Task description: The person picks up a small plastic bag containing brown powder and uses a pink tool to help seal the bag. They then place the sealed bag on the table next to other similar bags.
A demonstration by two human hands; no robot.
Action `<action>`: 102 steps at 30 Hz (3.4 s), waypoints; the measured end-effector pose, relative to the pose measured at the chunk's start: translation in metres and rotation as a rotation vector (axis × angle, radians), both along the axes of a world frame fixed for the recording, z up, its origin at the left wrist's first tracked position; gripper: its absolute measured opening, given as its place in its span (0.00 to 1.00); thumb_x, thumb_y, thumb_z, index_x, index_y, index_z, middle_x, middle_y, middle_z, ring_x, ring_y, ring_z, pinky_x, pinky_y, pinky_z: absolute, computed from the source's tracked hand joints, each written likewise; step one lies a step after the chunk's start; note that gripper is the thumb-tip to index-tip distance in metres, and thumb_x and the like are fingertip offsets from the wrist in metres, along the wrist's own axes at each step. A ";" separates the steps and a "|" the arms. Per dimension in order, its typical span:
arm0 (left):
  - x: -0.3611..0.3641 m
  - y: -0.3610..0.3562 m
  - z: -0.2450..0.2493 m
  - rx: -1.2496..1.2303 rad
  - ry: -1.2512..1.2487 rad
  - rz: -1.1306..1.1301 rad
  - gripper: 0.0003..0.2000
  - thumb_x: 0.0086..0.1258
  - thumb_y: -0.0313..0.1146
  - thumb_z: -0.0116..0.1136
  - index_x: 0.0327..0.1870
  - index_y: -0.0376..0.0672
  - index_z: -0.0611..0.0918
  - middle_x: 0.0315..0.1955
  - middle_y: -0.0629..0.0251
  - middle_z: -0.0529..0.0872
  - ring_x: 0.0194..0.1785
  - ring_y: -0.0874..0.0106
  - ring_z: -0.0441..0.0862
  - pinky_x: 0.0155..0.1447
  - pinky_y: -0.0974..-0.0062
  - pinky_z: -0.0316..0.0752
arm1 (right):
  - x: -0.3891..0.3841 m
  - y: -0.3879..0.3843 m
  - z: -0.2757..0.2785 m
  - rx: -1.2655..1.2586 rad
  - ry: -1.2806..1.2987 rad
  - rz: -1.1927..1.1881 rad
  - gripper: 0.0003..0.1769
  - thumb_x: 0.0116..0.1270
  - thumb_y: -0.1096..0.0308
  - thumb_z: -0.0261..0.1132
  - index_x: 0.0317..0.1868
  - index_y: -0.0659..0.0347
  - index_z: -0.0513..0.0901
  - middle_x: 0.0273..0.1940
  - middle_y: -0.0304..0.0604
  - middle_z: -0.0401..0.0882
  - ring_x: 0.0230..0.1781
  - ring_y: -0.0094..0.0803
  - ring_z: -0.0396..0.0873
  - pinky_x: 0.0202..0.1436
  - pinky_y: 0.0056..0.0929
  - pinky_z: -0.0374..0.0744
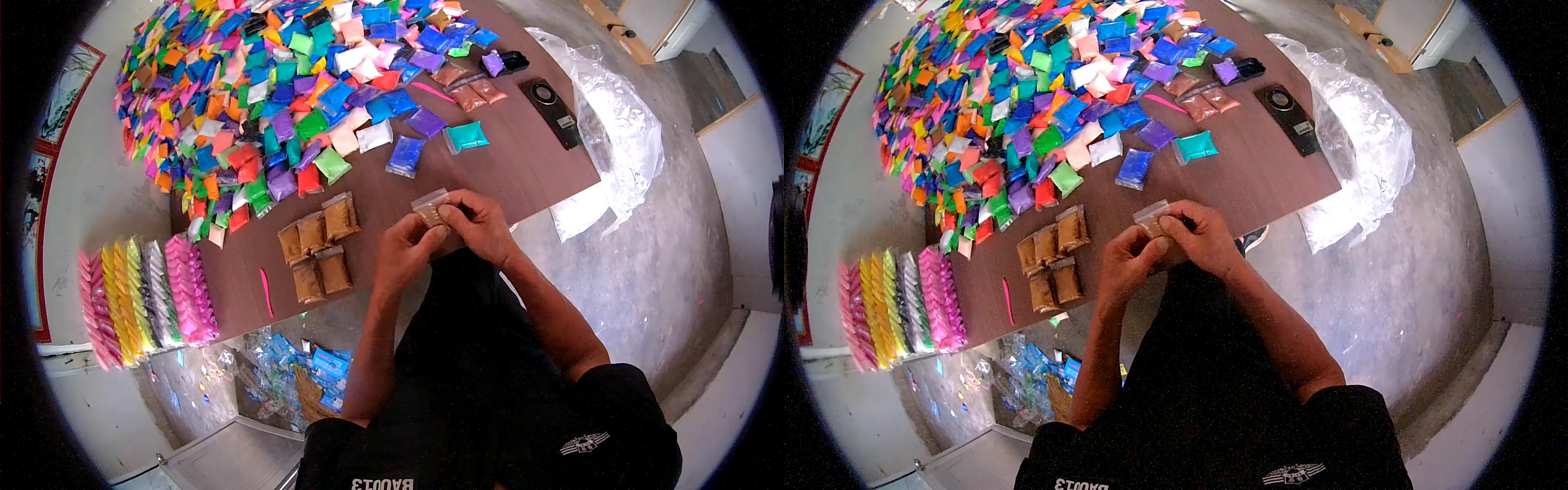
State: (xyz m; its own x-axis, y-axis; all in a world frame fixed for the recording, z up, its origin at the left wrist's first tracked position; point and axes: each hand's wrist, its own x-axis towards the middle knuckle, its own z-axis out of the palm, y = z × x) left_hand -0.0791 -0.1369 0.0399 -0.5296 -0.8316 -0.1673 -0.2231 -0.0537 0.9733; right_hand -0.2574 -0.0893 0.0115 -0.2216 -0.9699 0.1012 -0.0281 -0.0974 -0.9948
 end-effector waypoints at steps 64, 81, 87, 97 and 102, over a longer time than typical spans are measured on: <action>-0.001 0.006 -0.001 0.018 0.181 0.172 0.08 0.78 0.32 0.65 0.51 0.39 0.87 0.39 0.72 0.88 0.41 0.81 0.82 0.48 0.79 0.79 | -0.003 0.001 0.007 0.022 -0.050 0.107 0.08 0.74 0.70 0.68 0.50 0.63 0.86 0.41 0.36 0.85 0.41 0.21 0.80 0.47 0.26 0.80; 0.002 0.003 -0.002 0.010 0.119 0.168 0.09 0.77 0.34 0.67 0.50 0.40 0.88 0.39 0.72 0.88 0.41 0.82 0.82 0.47 0.80 0.78 | 0.000 0.000 0.001 -0.012 0.076 0.067 0.06 0.72 0.73 0.69 0.47 0.63 0.86 0.41 0.39 0.84 0.41 0.26 0.81 0.47 0.29 0.80; 0.002 0.001 -0.008 0.024 0.164 0.125 0.08 0.78 0.35 0.66 0.48 0.40 0.88 0.36 0.73 0.88 0.38 0.83 0.82 0.42 0.81 0.77 | -0.001 0.001 0.004 -0.044 0.075 0.063 0.05 0.73 0.73 0.68 0.47 0.63 0.85 0.41 0.39 0.84 0.41 0.25 0.81 0.47 0.28 0.80; 0.003 0.002 -0.002 0.049 0.126 0.121 0.08 0.77 0.34 0.66 0.50 0.40 0.88 0.37 0.74 0.87 0.41 0.82 0.81 0.46 0.79 0.77 | 0.000 -0.001 0.002 -0.056 0.070 0.071 0.05 0.74 0.72 0.67 0.46 0.64 0.85 0.40 0.38 0.84 0.41 0.24 0.80 0.48 0.27 0.80; 0.009 -0.002 -0.013 0.021 0.149 0.136 0.09 0.78 0.35 0.66 0.50 0.40 0.88 0.37 0.74 0.87 0.41 0.82 0.81 0.46 0.80 0.76 | 0.000 0.000 0.002 -0.058 0.088 0.071 0.06 0.73 0.71 0.68 0.47 0.63 0.86 0.41 0.41 0.85 0.42 0.27 0.83 0.49 0.29 0.81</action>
